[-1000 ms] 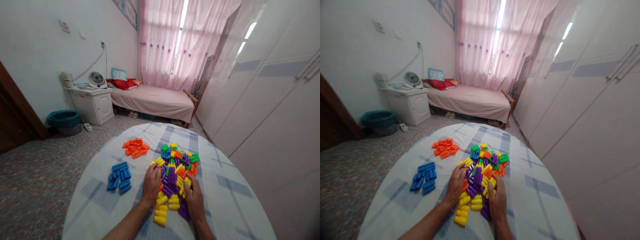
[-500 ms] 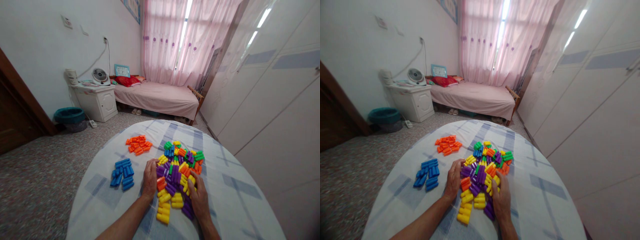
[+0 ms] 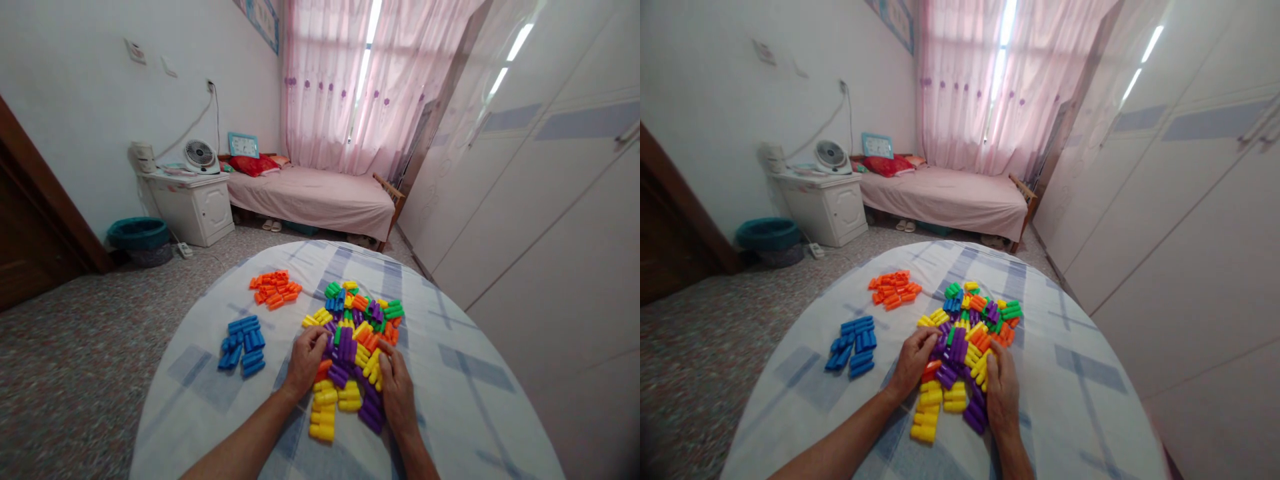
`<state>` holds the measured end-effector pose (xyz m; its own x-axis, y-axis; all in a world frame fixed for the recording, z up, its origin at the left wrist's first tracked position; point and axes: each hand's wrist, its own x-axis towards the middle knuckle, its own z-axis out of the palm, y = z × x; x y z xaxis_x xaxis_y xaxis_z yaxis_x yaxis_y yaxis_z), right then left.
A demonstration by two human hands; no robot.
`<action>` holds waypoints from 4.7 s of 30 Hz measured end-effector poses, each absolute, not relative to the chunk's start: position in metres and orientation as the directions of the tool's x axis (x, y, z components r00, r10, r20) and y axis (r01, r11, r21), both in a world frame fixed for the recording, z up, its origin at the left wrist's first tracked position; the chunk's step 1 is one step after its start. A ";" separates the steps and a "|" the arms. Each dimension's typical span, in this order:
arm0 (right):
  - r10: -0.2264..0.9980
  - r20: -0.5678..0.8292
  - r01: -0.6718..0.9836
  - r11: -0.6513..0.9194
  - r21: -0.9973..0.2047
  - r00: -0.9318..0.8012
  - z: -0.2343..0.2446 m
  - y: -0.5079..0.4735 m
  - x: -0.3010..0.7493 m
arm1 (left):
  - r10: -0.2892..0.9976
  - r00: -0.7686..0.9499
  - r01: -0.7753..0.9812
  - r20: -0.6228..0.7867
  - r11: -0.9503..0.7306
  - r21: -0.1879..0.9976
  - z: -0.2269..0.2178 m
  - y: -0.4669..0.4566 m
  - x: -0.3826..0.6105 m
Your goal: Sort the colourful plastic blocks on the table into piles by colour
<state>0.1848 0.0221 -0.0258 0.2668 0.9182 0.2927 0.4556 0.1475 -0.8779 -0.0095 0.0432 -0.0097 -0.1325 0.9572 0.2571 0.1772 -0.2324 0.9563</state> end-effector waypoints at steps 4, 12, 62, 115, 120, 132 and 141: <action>0.917 0.309 0.461 0.168 -0.871 0.251 -0.028 0.022 0.184 | 0.947 -0.036 0.241 0.318 -0.301 0.923 -0.007 0.040 -0.005; 0.886 0.390 0.565 0.192 -0.803 0.252 -0.030 0.024 0.182 | 0.952 -0.137 0.202 0.274 -0.244 0.949 -0.013 0.046 -0.010; 0.917 0.339 0.549 0.177 -0.817 0.208 -0.024 0.025 0.177 | 0.943 0.256 0.810 0.214 -0.330 0.484 0.010 0.006 -0.028; 0.914 0.330 0.529 0.164 -0.833 0.237 -0.032 0.030 0.180 | 0.903 0.413 0.736 0.119 -0.408 0.540 0.045 0.096 0.043; 0.909 0.327 0.533 0.149 -0.833 0.257 -0.032 0.031 0.180 | 0.924 0.213 0.660 0.317 -0.376 0.651 0.056 0.110 -0.002; 0.907 0.327 0.560 0.130 -0.818 0.267 -0.029 0.030 0.180 | 0.889 -0.145 0.974 0.434 0.050 0.223 0.050 0.197 -0.138; 0.919 0.303 0.563 0.114 -0.818 0.254 -0.028 0.028 0.179 | 0.938 0.037 0.988 0.345 -0.086 0.126 0.036 0.184 -0.122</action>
<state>0.1790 0.0282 -0.0283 0.2538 0.9185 0.3031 0.5632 0.1144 -0.8184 -0.1217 0.1840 0.0364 0.0373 0.9380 0.3445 0.9883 -0.0856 0.1259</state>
